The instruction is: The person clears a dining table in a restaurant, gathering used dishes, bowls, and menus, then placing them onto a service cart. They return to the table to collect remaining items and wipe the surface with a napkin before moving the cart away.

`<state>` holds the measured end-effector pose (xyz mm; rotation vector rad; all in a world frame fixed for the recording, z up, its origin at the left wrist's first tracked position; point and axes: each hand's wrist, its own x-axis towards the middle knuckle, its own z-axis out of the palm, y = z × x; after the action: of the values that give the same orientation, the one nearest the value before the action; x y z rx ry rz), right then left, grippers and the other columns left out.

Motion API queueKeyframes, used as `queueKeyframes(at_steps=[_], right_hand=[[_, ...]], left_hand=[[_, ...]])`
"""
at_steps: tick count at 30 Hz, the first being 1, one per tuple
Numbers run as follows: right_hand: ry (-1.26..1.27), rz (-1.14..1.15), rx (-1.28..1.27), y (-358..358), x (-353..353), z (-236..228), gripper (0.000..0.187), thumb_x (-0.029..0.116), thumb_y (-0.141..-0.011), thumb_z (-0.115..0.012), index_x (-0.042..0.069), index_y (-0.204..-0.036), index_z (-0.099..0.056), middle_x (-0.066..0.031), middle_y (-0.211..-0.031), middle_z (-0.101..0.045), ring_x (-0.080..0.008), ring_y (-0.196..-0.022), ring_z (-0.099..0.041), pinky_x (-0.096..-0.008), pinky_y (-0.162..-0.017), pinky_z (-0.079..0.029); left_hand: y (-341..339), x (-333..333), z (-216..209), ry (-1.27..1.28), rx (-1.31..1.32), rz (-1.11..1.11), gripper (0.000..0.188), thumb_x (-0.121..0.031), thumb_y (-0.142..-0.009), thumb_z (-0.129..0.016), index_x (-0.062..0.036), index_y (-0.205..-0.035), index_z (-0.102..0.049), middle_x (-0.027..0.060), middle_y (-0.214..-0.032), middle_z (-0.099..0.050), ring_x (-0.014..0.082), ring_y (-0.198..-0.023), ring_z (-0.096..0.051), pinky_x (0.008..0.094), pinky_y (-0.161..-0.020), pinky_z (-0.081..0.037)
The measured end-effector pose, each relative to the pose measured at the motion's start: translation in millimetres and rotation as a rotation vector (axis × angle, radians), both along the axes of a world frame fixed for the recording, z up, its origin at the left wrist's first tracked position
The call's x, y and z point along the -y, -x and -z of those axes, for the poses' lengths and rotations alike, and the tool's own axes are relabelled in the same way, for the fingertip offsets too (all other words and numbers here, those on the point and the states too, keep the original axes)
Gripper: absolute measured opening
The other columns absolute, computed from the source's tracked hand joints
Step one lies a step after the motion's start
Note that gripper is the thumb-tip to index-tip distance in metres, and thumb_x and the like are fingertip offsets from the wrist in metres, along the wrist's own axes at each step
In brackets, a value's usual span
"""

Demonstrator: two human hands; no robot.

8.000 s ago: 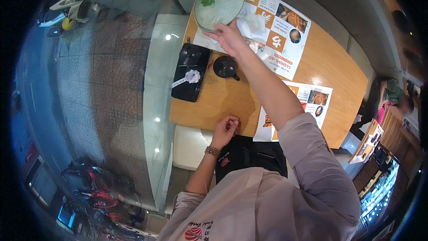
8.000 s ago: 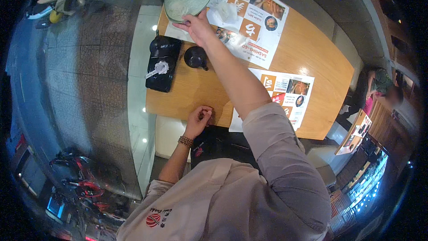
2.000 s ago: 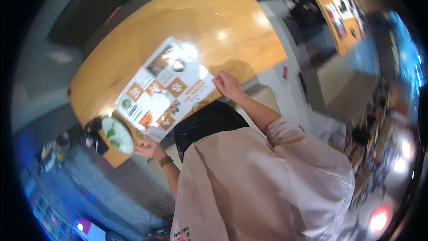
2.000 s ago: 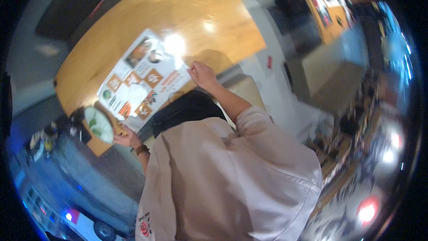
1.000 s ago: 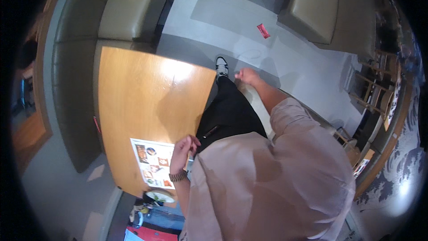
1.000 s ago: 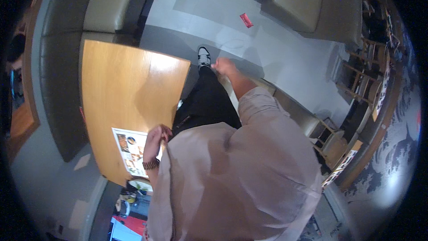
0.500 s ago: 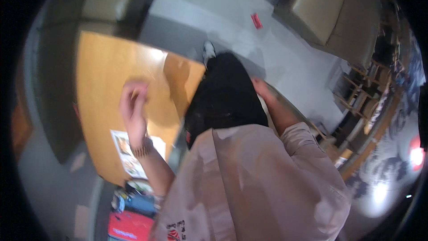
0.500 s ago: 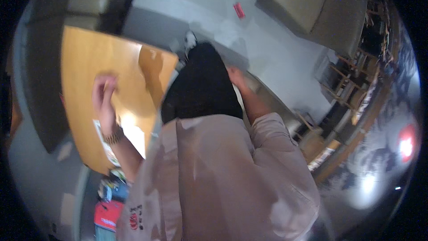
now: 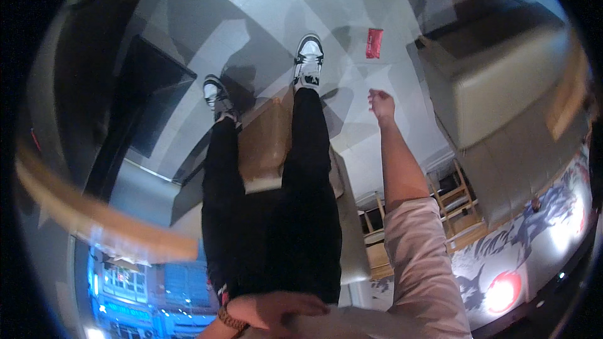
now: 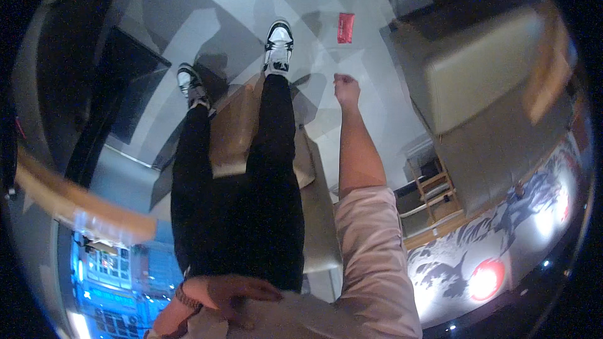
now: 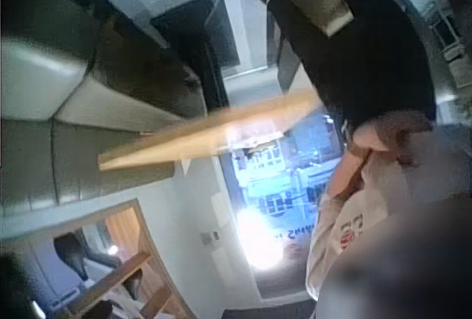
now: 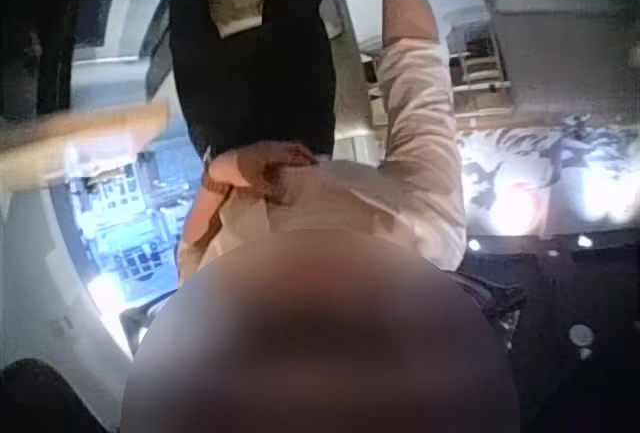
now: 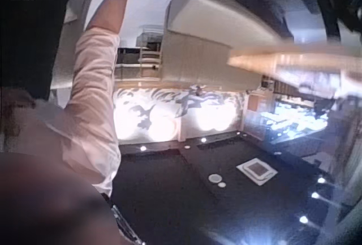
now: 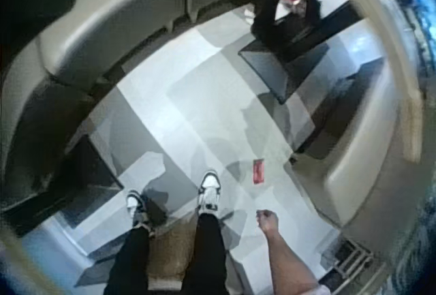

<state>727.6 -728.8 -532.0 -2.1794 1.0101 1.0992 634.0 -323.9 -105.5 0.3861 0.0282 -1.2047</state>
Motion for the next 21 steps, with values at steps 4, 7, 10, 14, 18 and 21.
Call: queueKeyframes(at_steps=[4,7,10,14,18,21], right_hand=[[0.037,-0.304,0.219,-84.1,70.7,154.0,0.023,0.017,-0.093,-0.057,0.004,-0.106,-0.071,-0.0037,-0.087,-0.068,-0.0125,-0.071,-0.062,-0.0292,-0.061,-0.053],[0.106,-0.449,0.105,-108.8,54.2,193.6,0.035,0.032,-0.089,-0.068,0.004,-0.109,-0.072,-0.0059,-0.093,-0.073,-0.0169,-0.080,-0.066,-0.0328,-0.073,-0.054],[0.109,-0.442,0.183,-127.4,91.7,255.6,0.041,0.046,-0.086,-0.067,0.010,-0.104,-0.073,-0.0176,-0.106,-0.071,-0.0347,-0.102,-0.068,-0.0458,-0.090,-0.050],[0.149,-0.491,0.084,-139.5,83.1,301.8,0.042,0.046,-0.081,-0.073,0.011,-0.104,-0.073,-0.0187,-0.098,-0.071,-0.0331,-0.094,-0.067,-0.0457,-0.090,-0.050],[0.247,-0.525,0.348,-100.3,128.9,342.7,0.047,0.040,-0.075,-0.084,0.007,-0.105,-0.069,-0.0119,-0.099,-0.070,-0.0274,-0.087,-0.066,-0.0414,-0.082,-0.052],[-0.134,-0.022,0.441,-74.3,113.0,355.2,0.060,0.031,-0.076,-0.086,0.004,-0.122,-0.060,-0.0077,-0.113,-0.067,-0.0209,-0.091,-0.066,-0.0368,-0.083,-0.053]], left_hand=[[-36.3,39.7,82.0,0.119,-0.300,0.100,0.061,-0.037,-0.083,-0.078,-0.0027,-0.130,-0.059,0.0166,-0.137,-0.054,0.0308,-0.127,-0.051,0.0406,-0.107,-0.042],[-48.5,41.0,76.2,0.051,-0.725,0.164,0.060,-0.028,-0.077,-0.086,-0.0014,-0.125,-0.063,0.0139,-0.129,-0.059,0.0255,-0.121,-0.055,0.0386,-0.104,-0.044],[-32.1,49.4,97.2,-0.021,-0.932,0.199,0.056,-0.023,-0.075,-0.088,0.0002,-0.120,-0.065,0.0124,-0.122,-0.062,0.0234,-0.118,-0.056,0.0378,-0.103,-0.044],[-35.7,78.0,117.1,-0.028,-1.181,0.053,0.053,-0.019,-0.073,-0.088,0.0014,-0.117,-0.067,0.0129,-0.123,-0.062,0.0251,-0.118,-0.056,0.0384,-0.103,-0.044],[-42.4,79.8,156.1,0.039,-1.133,0.105,0.055,-0.030,-0.076,-0.084,-0.0005,-0.119,-0.066,0.0126,-0.123,-0.062,0.0244,-0.116,-0.057,0.0387,-0.101,-0.045],[-38.3,78.0,159.9,0.020,-1.164,0.122,0.062,-0.039,-0.072,-0.086,-0.0019,-0.118,-0.067,0.0108,-0.121,-0.064,0.0232,-0.115,-0.058,0.0384,-0.100,-0.045]])
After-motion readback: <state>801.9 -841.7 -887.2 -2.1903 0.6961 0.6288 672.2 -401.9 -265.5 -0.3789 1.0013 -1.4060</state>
